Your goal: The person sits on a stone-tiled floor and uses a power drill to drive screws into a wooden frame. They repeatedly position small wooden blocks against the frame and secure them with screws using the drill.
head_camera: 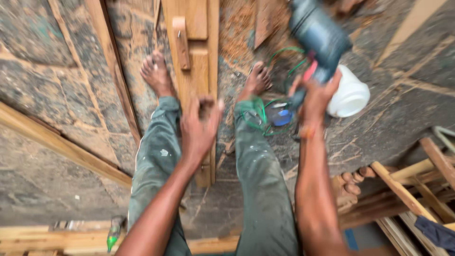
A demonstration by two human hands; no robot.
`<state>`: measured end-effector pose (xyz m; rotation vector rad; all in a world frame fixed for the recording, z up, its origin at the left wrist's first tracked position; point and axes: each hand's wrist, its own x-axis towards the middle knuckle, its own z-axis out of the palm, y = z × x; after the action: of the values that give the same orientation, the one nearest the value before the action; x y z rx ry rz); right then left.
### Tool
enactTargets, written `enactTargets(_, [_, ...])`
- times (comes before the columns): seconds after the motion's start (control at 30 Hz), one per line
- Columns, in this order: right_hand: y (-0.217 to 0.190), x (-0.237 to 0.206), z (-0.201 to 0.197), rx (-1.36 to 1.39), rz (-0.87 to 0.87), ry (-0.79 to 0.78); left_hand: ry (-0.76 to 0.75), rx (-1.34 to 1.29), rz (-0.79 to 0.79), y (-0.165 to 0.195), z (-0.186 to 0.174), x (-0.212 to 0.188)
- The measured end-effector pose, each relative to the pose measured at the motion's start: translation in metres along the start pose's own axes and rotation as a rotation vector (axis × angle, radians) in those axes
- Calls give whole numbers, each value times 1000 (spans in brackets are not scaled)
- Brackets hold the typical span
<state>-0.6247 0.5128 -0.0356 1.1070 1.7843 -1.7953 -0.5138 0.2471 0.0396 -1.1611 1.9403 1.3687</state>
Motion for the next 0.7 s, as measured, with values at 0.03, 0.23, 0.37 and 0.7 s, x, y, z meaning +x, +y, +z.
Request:
enactTargets(0.03, [-19,-33,-6,-214,-181,-18,-87,-115,-127,13,-2,-15])
enactTargets(0.23, [-64,-197,-28,-1146,-898,-388,-439,-1102,-625,12,4,-5])
enactTargets(0.37, [-27,-233,24,-761,-415,-430,-428,-1279,-674,-18,-3,20])
enactTargets(0.7, [-35,-254,133,-875,-458,-416,-609,-1368,-694,-24,-70,47])
